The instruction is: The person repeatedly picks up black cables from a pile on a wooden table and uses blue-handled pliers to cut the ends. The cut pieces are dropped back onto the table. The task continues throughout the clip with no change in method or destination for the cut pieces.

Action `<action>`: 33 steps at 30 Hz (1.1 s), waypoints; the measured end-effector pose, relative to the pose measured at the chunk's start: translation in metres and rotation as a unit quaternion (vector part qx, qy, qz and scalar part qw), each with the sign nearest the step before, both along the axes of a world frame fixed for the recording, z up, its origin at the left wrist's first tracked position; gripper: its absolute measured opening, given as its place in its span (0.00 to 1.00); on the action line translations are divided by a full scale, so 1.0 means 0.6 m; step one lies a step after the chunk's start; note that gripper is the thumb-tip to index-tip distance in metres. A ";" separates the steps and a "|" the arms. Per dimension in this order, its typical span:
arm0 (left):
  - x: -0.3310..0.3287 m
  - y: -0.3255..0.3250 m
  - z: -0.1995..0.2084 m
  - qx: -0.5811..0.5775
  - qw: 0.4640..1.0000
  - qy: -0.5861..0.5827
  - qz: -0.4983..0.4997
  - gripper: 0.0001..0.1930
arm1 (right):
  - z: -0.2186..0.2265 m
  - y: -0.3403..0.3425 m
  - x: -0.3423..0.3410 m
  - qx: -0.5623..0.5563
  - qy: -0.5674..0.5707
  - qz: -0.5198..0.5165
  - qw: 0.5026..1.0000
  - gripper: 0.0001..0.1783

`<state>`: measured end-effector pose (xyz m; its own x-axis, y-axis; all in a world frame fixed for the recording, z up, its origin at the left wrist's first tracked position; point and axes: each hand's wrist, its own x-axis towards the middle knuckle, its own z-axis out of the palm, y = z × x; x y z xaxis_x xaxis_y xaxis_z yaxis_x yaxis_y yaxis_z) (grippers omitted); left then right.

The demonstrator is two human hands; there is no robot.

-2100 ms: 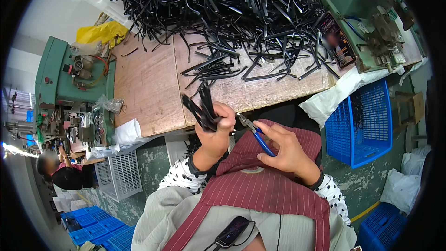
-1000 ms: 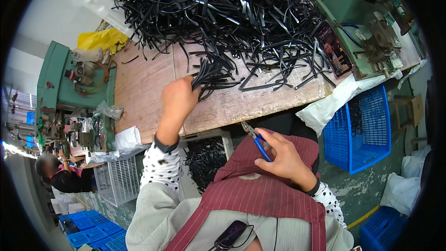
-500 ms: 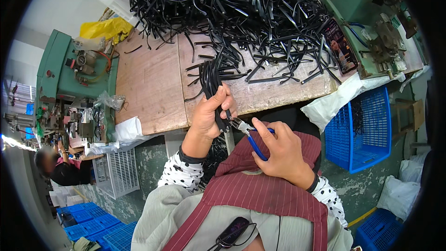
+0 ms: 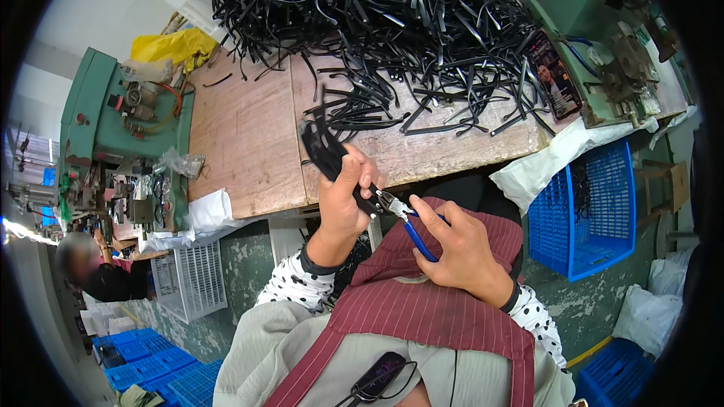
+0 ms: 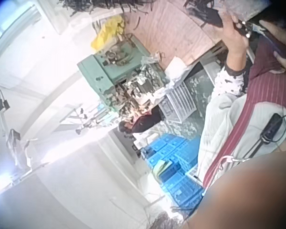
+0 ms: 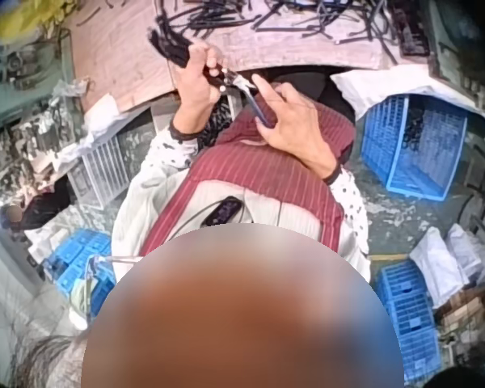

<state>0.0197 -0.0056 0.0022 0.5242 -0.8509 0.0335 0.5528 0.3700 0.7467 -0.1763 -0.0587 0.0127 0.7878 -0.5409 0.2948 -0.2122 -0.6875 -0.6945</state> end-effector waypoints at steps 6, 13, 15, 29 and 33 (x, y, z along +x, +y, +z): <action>-0.032 0.002 -0.009 -0.056 0.949 -0.261 0.169 0.13 | -0.008 0.000 -0.004 0.134 -0.016 0.034 0.990 0.45; -0.052 0.005 -0.012 -0.055 0.927 -0.299 0.222 0.12 | 0.006 -0.009 -0.009 0.186 0.028 0.056 0.980 0.44; -0.049 0.006 -0.010 -0.039 0.946 -0.241 0.214 0.11 | 0.002 -0.009 -0.011 0.204 0.039 0.057 0.976 0.44; 0.094 -0.041 -0.040 0.283 0.536 -0.771 0.193 0.17 | -0.027 0.000 -0.015 0.204 0.043 -0.008 0.978 0.43; 0.131 -0.091 -0.062 0.222 0.461 -0.840 0.180 0.15 | -0.023 0.002 -0.013 0.198 0.064 -0.010 0.978 0.44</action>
